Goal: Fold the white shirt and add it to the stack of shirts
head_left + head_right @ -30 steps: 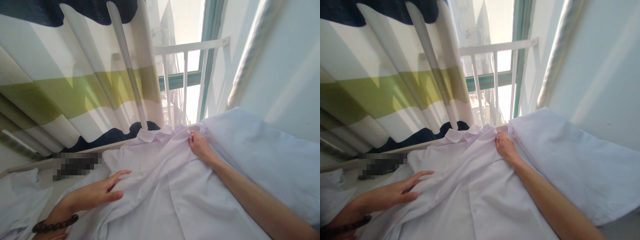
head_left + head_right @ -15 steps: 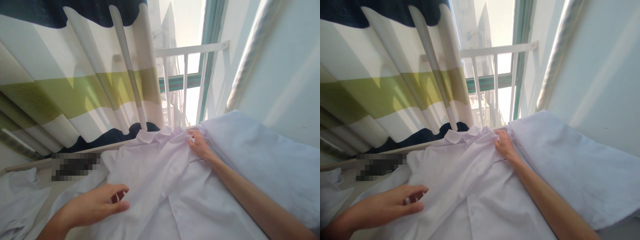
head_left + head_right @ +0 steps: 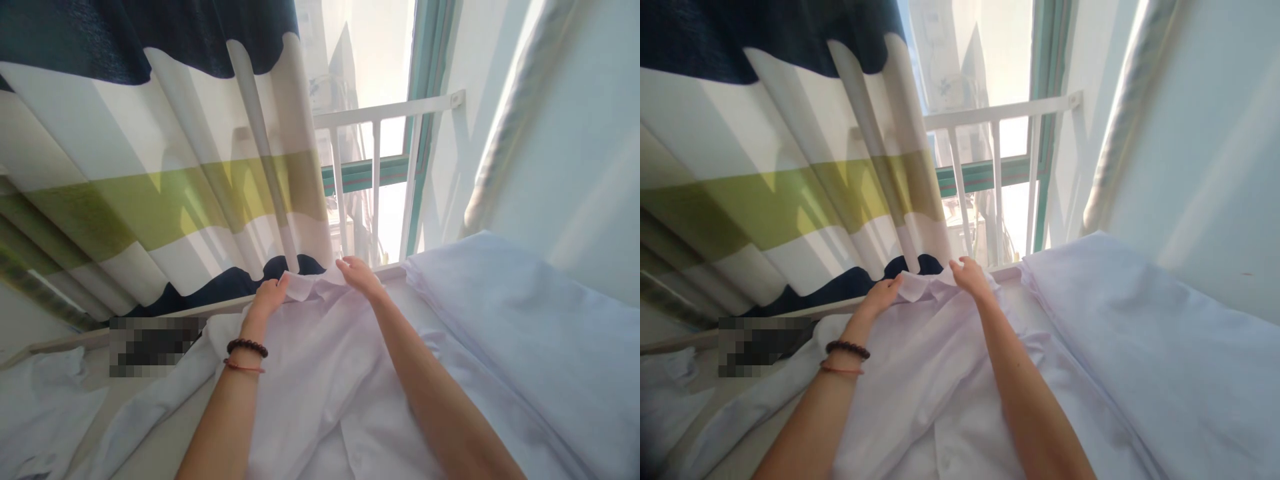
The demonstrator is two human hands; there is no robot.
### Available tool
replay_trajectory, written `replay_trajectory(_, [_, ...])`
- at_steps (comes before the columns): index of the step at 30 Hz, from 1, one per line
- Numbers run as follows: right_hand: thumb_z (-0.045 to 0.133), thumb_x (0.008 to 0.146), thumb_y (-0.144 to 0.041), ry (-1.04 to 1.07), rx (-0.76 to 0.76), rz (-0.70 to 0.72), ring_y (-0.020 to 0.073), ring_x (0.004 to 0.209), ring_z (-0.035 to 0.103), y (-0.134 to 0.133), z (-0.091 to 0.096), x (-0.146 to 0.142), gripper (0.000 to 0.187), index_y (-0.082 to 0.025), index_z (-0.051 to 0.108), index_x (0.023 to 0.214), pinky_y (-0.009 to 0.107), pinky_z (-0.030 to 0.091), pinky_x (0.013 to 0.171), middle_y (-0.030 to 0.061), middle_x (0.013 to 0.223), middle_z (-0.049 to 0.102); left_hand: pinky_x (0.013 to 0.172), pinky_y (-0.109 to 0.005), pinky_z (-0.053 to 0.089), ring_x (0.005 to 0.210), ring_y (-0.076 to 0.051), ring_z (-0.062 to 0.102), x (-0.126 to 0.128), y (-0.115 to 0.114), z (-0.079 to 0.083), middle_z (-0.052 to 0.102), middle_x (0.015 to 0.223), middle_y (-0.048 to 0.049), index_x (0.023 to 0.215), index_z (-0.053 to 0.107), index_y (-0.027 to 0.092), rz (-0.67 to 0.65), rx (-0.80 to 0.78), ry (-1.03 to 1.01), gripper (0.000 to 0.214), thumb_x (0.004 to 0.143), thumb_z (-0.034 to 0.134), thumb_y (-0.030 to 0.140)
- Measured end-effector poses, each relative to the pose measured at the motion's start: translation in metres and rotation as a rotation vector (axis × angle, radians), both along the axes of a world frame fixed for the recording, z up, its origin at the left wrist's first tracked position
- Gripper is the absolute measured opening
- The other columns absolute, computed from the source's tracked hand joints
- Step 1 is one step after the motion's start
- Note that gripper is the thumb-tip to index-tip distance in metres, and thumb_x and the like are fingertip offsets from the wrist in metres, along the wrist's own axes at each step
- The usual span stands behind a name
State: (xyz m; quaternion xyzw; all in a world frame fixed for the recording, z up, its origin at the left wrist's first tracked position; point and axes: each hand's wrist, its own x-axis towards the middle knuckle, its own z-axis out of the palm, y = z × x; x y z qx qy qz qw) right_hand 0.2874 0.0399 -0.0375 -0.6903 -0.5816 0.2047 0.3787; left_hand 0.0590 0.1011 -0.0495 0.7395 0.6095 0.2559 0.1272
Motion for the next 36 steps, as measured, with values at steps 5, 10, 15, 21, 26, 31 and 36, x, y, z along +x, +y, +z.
replay_trajectory(5, [0.038,0.095,-0.043,-0.133,-0.064,-0.051,0.0313,0.126,0.047,0.015,-0.021,0.002,0.050,-0.009,0.058,0.125,0.042,0.033,0.102,0.0214,0.131,0.057,0.099,-0.055,0.033,0.116,-0.045,0.054,0.010,-0.002,-0.026,0.067,0.102,-0.0276,0.082,0.066,0.011,0.113,0.054,0.005,0.041,0.085,0.042,0.043])
replay_trajectory(10, [0.045,0.092,-0.038,-0.200,-0.103,-0.091,0.0374,0.127,0.041,0.019,-0.026,0.002,0.038,-0.011,0.070,0.100,0.054,0.024,0.103,0.0225,0.121,0.062,0.091,-0.044,0.044,0.102,-0.034,0.062,0.002,0.001,-0.023,0.071,0.092,-0.0139,0.088,0.066,0.015,0.029,0.042,-0.150,0.034,0.084,0.047,0.043])
replay_trajectory(15, [0.045,0.092,-0.035,-0.113,-0.033,-0.061,0.0288,0.117,0.053,0.013,-0.010,0.003,0.028,-0.023,0.064,0.108,0.046,0.034,0.097,0.0094,0.116,0.067,0.077,-0.031,0.052,0.089,-0.022,0.067,-0.001,-0.013,-0.007,0.071,0.095,-0.0074,0.111,0.059,0.016,-0.139,-0.006,-0.554,0.049,0.084,0.048,0.055])
replay_trajectory(21, [0.060,0.081,-0.035,0.148,-0.055,0.210,0.0159,0.072,0.062,-0.015,0.031,0.015,0.024,-0.024,0.055,0.101,0.024,0.044,0.058,0.0020,0.091,0.070,0.067,-0.030,0.053,0.080,-0.022,0.068,-0.016,-0.045,0.031,0.071,0.096,-0.0070,0.116,0.057,0.018,-0.341,-0.311,-0.734,0.054,0.075,0.068,0.051])
replay_trajectory(26, [0.073,0.072,-0.039,0.254,-0.262,0.542,0.0144,0.070,0.058,-0.038,0.043,0.019,0.035,-0.023,0.058,0.099,0.023,0.041,0.056,0.0018,0.090,0.069,0.079,-0.033,0.052,0.093,-0.025,0.066,-0.026,-0.054,0.043,0.071,0.101,-0.0075,0.109,0.062,0.017,-0.411,-0.254,-0.596,0.054,0.066,0.076,0.046])
replay_trajectory(31, [0.063,0.080,-0.050,0.385,-0.124,0.644,0.0105,0.067,0.051,-0.039,0.042,0.020,0.043,-0.021,0.062,0.112,0.023,0.037,0.057,-0.0010,0.080,0.062,0.078,-0.032,0.052,0.089,-0.023,0.066,-0.032,-0.058,0.050,0.072,0.094,-0.0046,0.097,0.066,0.019,-0.433,-0.234,-0.524,0.040,0.072,0.069,0.050])
replay_trajectory(36, [0.075,0.071,-0.037,0.573,0.056,0.450,0.0113,0.068,0.052,-0.031,0.040,0.020,0.064,-0.015,0.055,0.127,0.024,0.038,0.059,-0.0011,0.075,0.061,0.084,-0.032,0.050,0.099,-0.024,0.064,-0.031,-0.060,0.056,0.071,0.102,-0.0060,0.105,0.065,0.019,-0.420,-0.139,-0.591,0.040,0.075,0.069,0.044])
